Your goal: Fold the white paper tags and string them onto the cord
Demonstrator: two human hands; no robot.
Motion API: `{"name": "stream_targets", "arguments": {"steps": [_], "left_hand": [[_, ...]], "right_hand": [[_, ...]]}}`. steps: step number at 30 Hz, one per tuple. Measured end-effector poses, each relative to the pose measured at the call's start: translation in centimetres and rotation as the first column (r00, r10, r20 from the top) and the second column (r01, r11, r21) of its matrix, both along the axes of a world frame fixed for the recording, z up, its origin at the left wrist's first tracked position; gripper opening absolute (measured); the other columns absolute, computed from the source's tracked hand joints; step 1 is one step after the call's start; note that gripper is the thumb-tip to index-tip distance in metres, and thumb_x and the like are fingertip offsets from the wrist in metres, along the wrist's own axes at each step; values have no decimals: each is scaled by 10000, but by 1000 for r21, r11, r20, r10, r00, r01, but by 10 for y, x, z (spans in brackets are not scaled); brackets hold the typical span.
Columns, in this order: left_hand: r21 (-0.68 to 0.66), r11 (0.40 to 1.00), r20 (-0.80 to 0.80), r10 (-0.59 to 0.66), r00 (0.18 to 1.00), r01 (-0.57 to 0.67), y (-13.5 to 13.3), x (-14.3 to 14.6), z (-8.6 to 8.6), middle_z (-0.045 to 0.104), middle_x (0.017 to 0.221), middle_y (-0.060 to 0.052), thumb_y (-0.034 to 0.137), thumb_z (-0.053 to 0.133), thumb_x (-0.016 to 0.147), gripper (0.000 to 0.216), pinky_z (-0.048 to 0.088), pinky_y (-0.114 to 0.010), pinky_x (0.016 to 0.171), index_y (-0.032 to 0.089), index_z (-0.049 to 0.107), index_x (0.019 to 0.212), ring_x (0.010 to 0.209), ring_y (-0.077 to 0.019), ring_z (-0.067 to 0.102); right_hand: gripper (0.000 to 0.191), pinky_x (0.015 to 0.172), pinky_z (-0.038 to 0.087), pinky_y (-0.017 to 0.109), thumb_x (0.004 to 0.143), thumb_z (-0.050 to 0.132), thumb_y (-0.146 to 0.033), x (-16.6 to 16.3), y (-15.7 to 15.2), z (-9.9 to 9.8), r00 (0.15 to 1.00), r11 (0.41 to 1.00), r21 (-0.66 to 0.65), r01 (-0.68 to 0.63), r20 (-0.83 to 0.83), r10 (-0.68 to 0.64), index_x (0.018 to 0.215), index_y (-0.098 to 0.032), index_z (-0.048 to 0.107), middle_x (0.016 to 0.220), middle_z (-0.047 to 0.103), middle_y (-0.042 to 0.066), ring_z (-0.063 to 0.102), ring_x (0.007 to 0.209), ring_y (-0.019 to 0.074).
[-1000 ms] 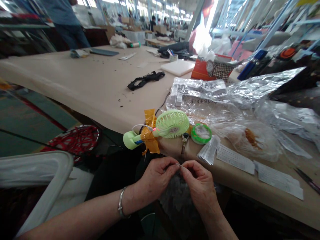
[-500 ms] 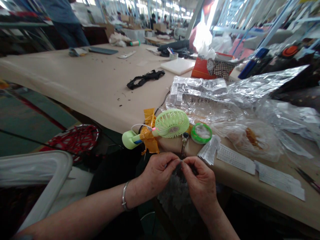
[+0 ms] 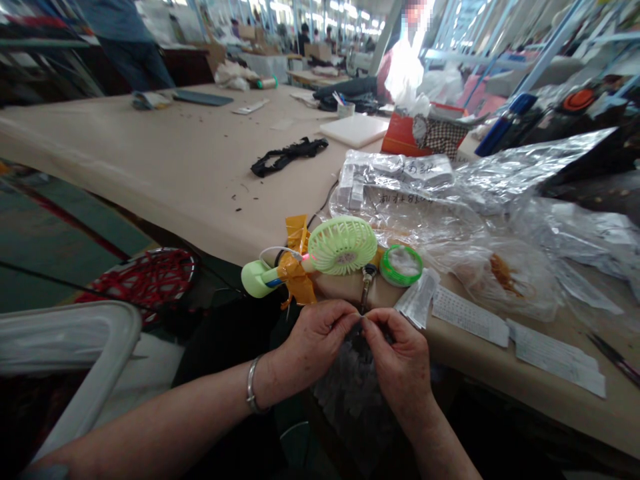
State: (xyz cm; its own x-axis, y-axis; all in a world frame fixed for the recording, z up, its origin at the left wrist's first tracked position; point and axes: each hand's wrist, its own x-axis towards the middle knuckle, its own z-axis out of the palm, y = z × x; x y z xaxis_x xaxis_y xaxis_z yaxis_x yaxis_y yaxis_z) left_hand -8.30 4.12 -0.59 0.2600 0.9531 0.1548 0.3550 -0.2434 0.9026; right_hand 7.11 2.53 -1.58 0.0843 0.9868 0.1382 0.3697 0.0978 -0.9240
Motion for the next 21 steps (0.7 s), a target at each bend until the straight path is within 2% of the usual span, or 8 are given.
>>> {"name": "stream_targets", "arguments": {"steps": [7, 10, 14, 18, 21], "left_hand": [[-14, 1000, 13, 6, 1000, -6, 3, 2, 1, 604, 651, 13, 256, 449, 913, 288, 346, -213, 592, 180, 631, 704, 616, -103, 510], [-22, 1000, 40, -9, 999, 10, -3, 0, 2, 630, 685, 10, 250, 445, 918, 280, 374, -207, 625, 181, 641, 731, 645, -102, 546], [-75, 997, 43, -26, 999, 29, -14, -5, 0, 645, 716, 1, 267, 452, 920, 267, 400, -204, 650, 179, 654, 769, 669, -107, 566], [-143, 990, -6, -5, 1000, 4, -19, -14, -12, 673, 755, -18, 281, 462, 913, 261, 424, -221, 664, 182, 680, 810, 698, -131, 585], [-148, 989, -21, 5, 1000, -8, -20, -18, -24, 714, 947, -42, 274, 512, 882, 221, 452, -258, 793, 207, 699, 978, 858, -174, 631]], "right_hand": [[136, 615, 474, 242, 817, 630, -329, -3, 2, 1, 1000, 999, 26, 28, -5, -28, 779, -200, 647, 680, 654, 1, 598, 639, 139], [133, 611, 493, 235, 835, 618, -324, -3, -4, 0, 1000, 999, 39, -5, 14, 5, 795, -203, 655, 696, 668, 4, 619, 652, 143], [130, 627, 528, 220, 867, 590, -276, 5, -22, 2, 986, 989, 133, -68, 158, 46, 966, -234, 664, 763, 707, -8, 670, 660, 137], [136, 696, 534, 239, 869, 576, -202, 31, -32, 10, 894, 930, 348, -116, 445, -55, 966, -259, 653, 833, 710, -5, 676, 711, 140], [180, 838, 516, 338, 868, 579, -216, 55, -24, 13, 746, 857, 498, -134, 620, -244, 1025, -237, 664, 932, 696, 52, 654, 879, 205]]}}
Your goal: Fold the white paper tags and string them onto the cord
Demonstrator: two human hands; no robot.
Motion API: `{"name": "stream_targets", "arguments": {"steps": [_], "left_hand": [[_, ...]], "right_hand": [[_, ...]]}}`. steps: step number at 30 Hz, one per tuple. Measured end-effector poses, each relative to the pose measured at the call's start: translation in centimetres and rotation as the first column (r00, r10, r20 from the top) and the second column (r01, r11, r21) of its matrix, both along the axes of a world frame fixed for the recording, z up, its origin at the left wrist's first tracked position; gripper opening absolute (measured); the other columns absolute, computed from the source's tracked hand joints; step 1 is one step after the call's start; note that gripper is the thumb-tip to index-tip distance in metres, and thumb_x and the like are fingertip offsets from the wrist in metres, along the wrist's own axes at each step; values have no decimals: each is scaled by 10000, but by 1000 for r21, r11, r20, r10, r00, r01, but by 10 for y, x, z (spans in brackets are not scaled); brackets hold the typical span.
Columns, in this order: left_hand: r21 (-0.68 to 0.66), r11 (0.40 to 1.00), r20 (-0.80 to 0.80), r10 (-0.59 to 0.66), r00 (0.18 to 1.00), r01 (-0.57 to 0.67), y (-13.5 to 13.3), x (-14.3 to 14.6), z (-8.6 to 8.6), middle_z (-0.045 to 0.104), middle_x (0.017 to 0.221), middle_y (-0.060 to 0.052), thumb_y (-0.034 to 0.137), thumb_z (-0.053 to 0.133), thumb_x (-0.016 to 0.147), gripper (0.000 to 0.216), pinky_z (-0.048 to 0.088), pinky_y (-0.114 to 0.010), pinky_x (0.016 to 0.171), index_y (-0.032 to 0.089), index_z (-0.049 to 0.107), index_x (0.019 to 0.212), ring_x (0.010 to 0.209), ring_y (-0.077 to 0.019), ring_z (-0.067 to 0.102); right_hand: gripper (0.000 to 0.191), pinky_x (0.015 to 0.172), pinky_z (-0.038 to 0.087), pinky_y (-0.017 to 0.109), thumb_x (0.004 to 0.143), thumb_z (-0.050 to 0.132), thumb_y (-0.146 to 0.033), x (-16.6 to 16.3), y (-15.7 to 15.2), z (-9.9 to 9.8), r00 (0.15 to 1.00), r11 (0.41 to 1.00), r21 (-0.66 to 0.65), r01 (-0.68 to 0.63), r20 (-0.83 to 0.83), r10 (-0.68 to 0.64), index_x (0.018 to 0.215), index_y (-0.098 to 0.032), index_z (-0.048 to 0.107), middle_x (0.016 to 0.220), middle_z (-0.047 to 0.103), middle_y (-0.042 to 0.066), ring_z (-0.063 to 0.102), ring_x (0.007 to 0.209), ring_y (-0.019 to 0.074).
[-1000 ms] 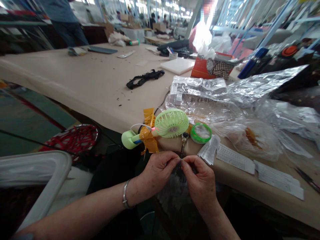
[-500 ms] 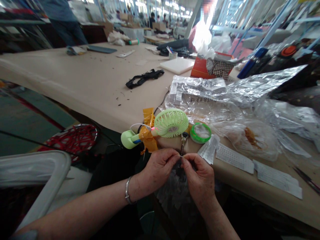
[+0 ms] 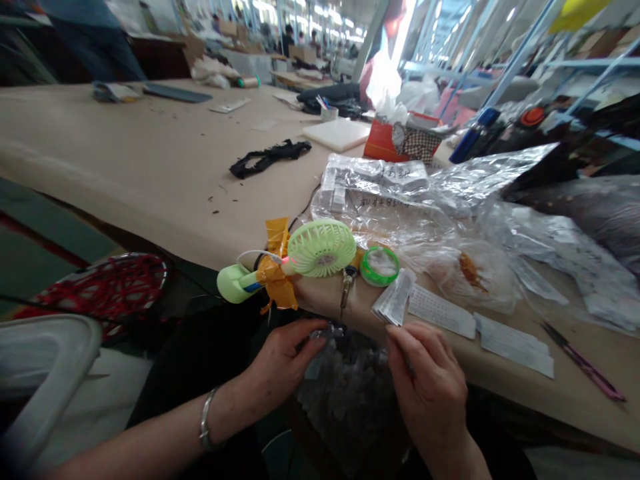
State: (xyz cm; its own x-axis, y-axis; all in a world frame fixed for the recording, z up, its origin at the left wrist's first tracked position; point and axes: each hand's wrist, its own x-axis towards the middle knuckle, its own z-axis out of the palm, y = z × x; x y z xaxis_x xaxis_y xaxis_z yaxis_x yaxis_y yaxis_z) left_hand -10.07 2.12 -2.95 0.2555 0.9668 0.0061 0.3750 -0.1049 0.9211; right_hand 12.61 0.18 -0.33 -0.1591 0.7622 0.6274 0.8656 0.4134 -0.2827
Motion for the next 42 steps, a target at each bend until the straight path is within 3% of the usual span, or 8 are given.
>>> {"name": "stream_targets", "arguments": {"steps": [5, 12, 15, 19, 22, 26, 34, 42], "left_hand": [[-65, 998, -17, 7, 1000, -8, -7, 3, -12, 723, 919, -51, 290, 547, 851, 215, 456, -271, 797, 207, 711, 964, 853, -192, 646], [-212, 970, 140, -88, 986, 116, -13, 23, 4, 656, 711, -18, 233, 526, 829, 185, 410, -241, 671, 169, 693, 782, 695, -138, 567], [-449, 868, 399, -17, 917, 211, -13, 38, 12, 638, 711, -17, 265, 579, 800, 141, 424, -245, 661, 149, 657, 782, 675, -126, 562], [-648, 622, 702, 265, 661, 440, -11, 60, 19, 629, 764, -18, 442, 667, 762, 335, 460, -246, 633, 138, 612, 892, 616, -97, 571], [-683, 598, 707, 397, 585, 419, -9, 70, 21, 582, 707, 7, 388, 737, 700, 329, 406, -182, 535, 119, 601, 833, 556, -62, 522], [-726, 598, 644, 418, 640, 339, -9, 74, 21, 587, 696, -7, 291, 684, 757, 223, 431, -189, 522, 108, 602, 854, 553, -77, 543], [-761, 584, 516, 279, 810, 283, -15, 67, 24, 627, 630, -31, 201, 467, 900, 144, 467, -217, 513, 111, 566, 956, 497, -105, 585], [-800, 553, 445, 290, 847, 231, -12, 66, 24, 642, 666, -42, 247, 448, 923, 177, 470, -216, 518, 114, 562, 905, 507, -102, 592]], "right_hand": [[290, 965, 432, 481, 875, 575, -237, 22, 18, -14, 951, 993, 70, 96, 287, -112, 1151, -179, 647, 1115, 681, 110, 571, 1089, 297], [184, 896, 473, 416, 855, 603, -148, 29, 15, -18, 986, 989, 151, 1, 166, -27, 1012, -199, 683, 968, 718, 73, 618, 973, 242], [204, 890, 472, 424, 835, 613, -109, 22, 0, -9, 992, 988, 151, -22, 122, 4, 1004, -210, 671, 959, 710, 69, 608, 990, 244], [236, 909, 457, 413, 807, 618, -64, 0, -30, -7, 979, 981, 84, -174, 125, 163, 992, -204, 659, 964, 706, 57, 585, 1037, 238], [239, 921, 448, 407, 803, 580, -27, -12, -44, -12, 956, 963, 42, -268, 137, 260, 962, -190, 653, 965, 704, 54, 580, 1046, 230], [253, 928, 461, 397, 844, 575, -73, -4, -38, -12, 957, 968, 28, -250, 157, 243, 1073, -166, 629, 1018, 680, 76, 564, 1076, 235], [420, 873, 476, 518, 910, 506, -376, 36, 6, -5, 880, 970, 15, 242, 418, -226, 1215, -94, 572, 1156, 627, 165, 545, 1065, 356], [148, 882, 487, 401, 913, 543, -243, 53, 5, -17, 966, 987, 97, 126, 213, -145, 947, -182, 674, 968, 704, 62, 630, 928, 228]]}}
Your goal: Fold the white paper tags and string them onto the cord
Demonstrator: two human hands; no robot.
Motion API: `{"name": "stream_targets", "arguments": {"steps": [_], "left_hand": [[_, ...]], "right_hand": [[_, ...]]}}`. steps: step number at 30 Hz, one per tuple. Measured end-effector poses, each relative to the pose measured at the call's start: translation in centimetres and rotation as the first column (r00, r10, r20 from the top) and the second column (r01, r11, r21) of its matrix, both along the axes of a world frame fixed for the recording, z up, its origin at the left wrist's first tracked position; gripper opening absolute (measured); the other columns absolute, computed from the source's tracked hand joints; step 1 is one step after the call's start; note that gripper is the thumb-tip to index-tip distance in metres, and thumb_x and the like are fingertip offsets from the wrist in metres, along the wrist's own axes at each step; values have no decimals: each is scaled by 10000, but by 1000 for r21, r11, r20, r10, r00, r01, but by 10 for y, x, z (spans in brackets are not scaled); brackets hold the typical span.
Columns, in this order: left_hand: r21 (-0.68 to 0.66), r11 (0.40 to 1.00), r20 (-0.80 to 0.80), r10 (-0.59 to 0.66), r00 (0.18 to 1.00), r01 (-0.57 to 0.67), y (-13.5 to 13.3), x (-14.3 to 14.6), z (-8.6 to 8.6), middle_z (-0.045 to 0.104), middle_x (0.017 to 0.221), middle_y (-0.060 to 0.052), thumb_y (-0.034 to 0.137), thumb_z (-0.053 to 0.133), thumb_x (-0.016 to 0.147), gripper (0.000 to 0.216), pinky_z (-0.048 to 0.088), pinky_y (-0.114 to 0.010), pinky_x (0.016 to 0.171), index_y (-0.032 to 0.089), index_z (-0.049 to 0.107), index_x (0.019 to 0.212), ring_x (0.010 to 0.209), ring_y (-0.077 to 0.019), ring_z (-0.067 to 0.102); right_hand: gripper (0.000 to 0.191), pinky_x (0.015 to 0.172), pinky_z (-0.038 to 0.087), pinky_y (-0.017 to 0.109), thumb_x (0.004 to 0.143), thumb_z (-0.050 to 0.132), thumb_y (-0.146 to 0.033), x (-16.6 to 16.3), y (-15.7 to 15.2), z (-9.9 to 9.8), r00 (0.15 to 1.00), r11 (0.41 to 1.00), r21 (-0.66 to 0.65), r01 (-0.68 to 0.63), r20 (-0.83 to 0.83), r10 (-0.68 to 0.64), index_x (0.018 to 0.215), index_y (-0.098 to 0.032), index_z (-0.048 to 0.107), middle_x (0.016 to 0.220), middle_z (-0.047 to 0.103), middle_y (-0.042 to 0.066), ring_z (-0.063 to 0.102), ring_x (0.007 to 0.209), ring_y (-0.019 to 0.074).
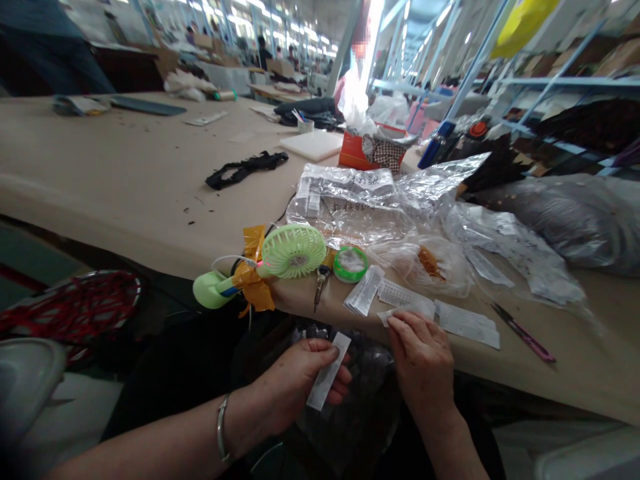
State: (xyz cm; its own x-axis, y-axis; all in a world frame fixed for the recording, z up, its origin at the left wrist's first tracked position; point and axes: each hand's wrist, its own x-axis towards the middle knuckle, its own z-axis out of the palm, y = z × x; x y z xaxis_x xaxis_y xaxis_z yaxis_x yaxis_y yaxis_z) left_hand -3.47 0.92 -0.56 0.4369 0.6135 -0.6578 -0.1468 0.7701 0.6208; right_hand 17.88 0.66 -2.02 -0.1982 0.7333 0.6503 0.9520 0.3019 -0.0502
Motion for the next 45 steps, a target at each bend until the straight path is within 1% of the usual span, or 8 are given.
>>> {"name": "stream_targets", "arguments": {"steps": [5, 10, 25, 33, 36, 39, 42, 45], "left_hand": [[-48, 999, 87, -5, 996, 9, 2, 0, 2, 649, 688, -69, 253, 465, 904, 212, 493, -257, 558, 98, 606, 875, 524, -122, 600], [-75, 995, 288, 82, 954, -63, -1, 2, 2, 594, 644, -29, 161, 636, 713, 98, 410, -200, 508, 80, 640, 769, 512, -88, 544], [-97, 984, 389, 174, 905, -148, -8, -2, -1, 574, 631, -5, 236, 779, 613, 217, 332, -169, 490, 94, 629, 680, 540, -64, 513], [-129, 975, 230, 206, 951, -180, -6, -1, 4, 577, 596, 0, 167, 694, 679, 114, 354, -172, 474, 111, 595, 682, 485, -62, 510], [-107, 990, 174, 106, 979, -88, -6, -4, 8, 634, 657, -49, 240, 622, 803, 140, 443, -220, 519, 101, 616, 819, 516, -111, 577], [-83, 996, 77, 43, 996, -36, -5, -5, 8, 642, 649, -57, 273, 534, 886, 181, 463, -229, 518, 101, 587, 890, 532, -138, 615], [-86, 996, 28, 38, 999, -35, -6, -4, 6, 625, 618, -36, 255, 499, 908, 164, 440, -205, 487, 105, 566, 906, 514, -131, 611], [-83, 996, 28, 33, 999, -31, -8, -1, 4, 622, 616, -37, 247, 493, 909, 169, 423, -197, 471, 97, 572, 910, 498, -123, 599]], "right_hand": [[149, 885, 505, 373, 870, 584, -119, -13, -15, 4, 957, 980, 63, -188, -215, 197, 968, -202, 660, 992, 679, 61, 633, 994, 207], [185, 900, 510, 372, 851, 594, -61, -57, -40, 2, 830, 851, -19, -524, -237, 505, 942, -201, 673, 963, 681, 54, 590, 1077, 212], [194, 981, 460, 391, 871, 545, -59, -73, -49, -1, 851, 862, -58, -504, -203, 484, 882, -186, 691, 924, 708, 56, 619, 1055, 196], [271, 992, 475, 419, 840, 580, -48, -70, -55, -6, 845, 848, -105, -520, -212, 491, 1056, -196, 647, 1001, 711, 44, 615, 1078, 200], [393, 975, 485, 439, 845, 594, -76, -39, -50, 0, 905, 912, -71, -404, -173, 388, 1217, -199, 564, 1086, 680, 73, 578, 1136, 229], [444, 952, 471, 468, 889, 577, -207, 13, -42, 9, 995, 998, 60, -28, -91, 34, 1324, -181, 491, 1138, 629, 130, 554, 1141, 275], [618, 938, 432, 539, 888, 525, -495, 56, -38, 9, 958, 960, 58, 273, 73, -276, 1372, -120, 444, 1210, 575, 202, 521, 1141, 357], [520, 897, 435, 502, 920, 466, -470, 73, -41, -1, 918, 939, -22, 342, 219, -329, 1330, -151, 500, 1214, 600, 174, 536, 1111, 343]]}}
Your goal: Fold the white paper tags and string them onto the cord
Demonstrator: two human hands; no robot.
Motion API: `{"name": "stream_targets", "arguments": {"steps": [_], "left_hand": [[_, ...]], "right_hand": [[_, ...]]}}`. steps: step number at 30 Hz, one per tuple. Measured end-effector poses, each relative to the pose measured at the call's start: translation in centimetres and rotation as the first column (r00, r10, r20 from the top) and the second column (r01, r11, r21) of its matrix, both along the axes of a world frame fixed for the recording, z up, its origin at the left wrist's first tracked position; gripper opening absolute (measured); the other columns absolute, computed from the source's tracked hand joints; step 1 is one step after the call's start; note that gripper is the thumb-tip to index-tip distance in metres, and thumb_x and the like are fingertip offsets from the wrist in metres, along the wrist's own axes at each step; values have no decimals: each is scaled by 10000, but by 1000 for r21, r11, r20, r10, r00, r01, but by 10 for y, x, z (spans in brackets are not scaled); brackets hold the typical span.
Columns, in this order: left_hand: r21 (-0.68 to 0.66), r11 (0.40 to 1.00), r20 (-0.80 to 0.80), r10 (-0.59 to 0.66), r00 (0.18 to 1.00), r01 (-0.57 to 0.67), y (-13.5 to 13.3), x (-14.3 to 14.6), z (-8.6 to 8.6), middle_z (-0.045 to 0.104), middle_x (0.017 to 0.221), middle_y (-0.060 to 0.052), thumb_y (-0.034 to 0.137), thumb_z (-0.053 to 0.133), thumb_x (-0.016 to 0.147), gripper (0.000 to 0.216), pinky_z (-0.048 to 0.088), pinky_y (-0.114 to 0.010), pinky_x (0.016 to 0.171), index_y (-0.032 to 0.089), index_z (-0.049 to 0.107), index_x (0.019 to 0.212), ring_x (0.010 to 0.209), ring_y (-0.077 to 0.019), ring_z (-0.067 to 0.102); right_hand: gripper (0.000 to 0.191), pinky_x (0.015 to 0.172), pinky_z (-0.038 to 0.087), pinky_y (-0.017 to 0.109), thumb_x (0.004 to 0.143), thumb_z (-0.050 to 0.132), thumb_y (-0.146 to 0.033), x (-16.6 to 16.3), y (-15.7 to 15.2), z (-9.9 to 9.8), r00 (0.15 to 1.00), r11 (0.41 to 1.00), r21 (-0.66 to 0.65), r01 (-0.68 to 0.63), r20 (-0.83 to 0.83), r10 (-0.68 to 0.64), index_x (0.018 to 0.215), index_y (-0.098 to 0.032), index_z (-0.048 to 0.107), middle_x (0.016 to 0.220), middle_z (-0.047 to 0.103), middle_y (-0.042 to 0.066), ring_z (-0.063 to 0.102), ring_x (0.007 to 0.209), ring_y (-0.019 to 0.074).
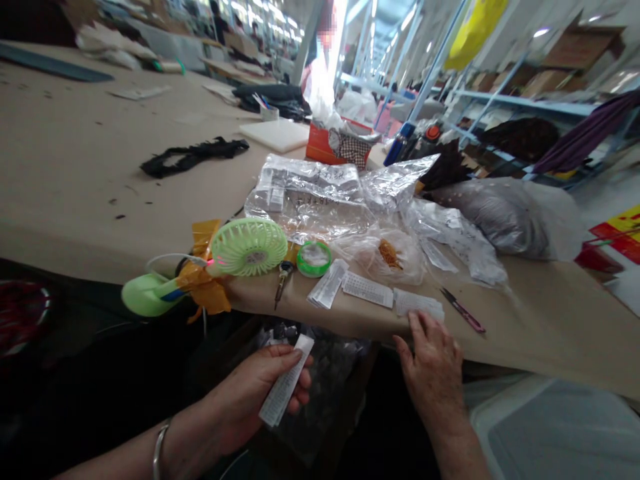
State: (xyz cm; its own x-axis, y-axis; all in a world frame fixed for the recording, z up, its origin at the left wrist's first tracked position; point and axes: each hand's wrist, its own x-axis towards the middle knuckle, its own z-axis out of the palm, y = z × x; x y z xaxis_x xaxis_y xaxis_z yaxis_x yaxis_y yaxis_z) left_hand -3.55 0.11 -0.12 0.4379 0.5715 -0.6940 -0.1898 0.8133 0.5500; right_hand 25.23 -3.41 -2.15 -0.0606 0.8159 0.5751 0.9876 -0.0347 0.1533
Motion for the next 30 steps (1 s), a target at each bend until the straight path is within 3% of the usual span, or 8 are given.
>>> {"name": "stream_targets", "arguments": {"steps": [5, 10, 14, 16, 19, 21, 25, 30], "left_hand": [[11, 1000, 9, -5, 1000, 5, -1, 0, -2, 633, 638, -47, 274, 523, 896, 188, 418, -194, 473, 96, 581, 922, 502, -122, 600], [24, 1000, 35, -20, 999, 19, -2, -2, -3, 647, 662, -61, 311, 567, 873, 212, 433, -199, 484, 102, 585, 899, 514, -123, 607], [13, 999, 86, -36, 996, 35, -3, -1, -4, 650, 675, -67, 287, 520, 890, 202, 462, -223, 506, 101, 597, 884, 507, -123, 607], [-3, 999, 119, -43, 992, 44, -4, -1, -5, 649, 678, -69, 289, 532, 878, 208, 477, -244, 524, 98, 612, 864, 502, -124, 602], [-12, 1000, 194, -2, 981, 4, -4, 0, -5, 637, 668, -50, 285, 636, 792, 186, 462, -241, 527, 101, 639, 817, 508, -114, 581], [5, 997, 240, 71, 968, -75, -4, -1, -5, 617, 640, -32, 253, 720, 690, 183, 415, -208, 510, 96, 643, 747, 508, -91, 547], [-15, 980, 260, 194, 946, -198, -4, -6, -9, 579, 598, -6, 187, 722, 612, 143, 336, -193, 491, 105, 617, 665, 497, -72, 501], [-59, 974, 273, 225, 935, -217, -4, -9, -15, 559, 585, 8, 186, 710, 643, 125, 326, -206, 497, 120, 605, 661, 484, -77, 493]], "right_hand": [[295, 904, 430, 450, 928, 492, -297, 7, -2, -7, 999, 998, 36, -53, 8, 53, 1151, -167, 635, 1086, 688, 114, 604, 1006, 268], [171, 821, 484, 390, 899, 557, -305, 10, 0, 2, 961, 977, 140, -160, -204, 187, 881, -193, 685, 903, 715, 63, 653, 847, 217], [79, 816, 514, 388, 850, 630, -227, -34, -5, 4, 828, 954, 262, -148, -494, 265, 913, -207, 672, 933, 701, 50, 665, 866, 212], [120, 839, 526, 417, 831, 629, -154, -70, -8, 4, 701, 909, 313, -274, -583, 412, 920, -229, 661, 963, 692, 38, 666, 909, 219], [220, 856, 529, 449, 813, 611, -81, -119, -9, 1, 564, 765, 257, -591, -546, 620, 945, -249, 663, 964, 683, 35, 638, 996, 233], [225, 881, 515, 452, 822, 597, -65, -140, -6, -3, 548, 703, 213, -679, -490, 678, 942, -242, 669, 948, 685, 39, 625, 999, 220], [185, 918, 489, 438, 835, 599, -69, -150, -1, -10, 578, 689, 155, -708, -433, 692, 915, -217, 675, 923, 690, 46, 623, 993, 202], [199, 950, 479, 410, 845, 588, -95, -146, -3, -10, 586, 669, 70, -740, -421, 693, 939, -241, 683, 922, 711, 23, 644, 1008, 189]]}}
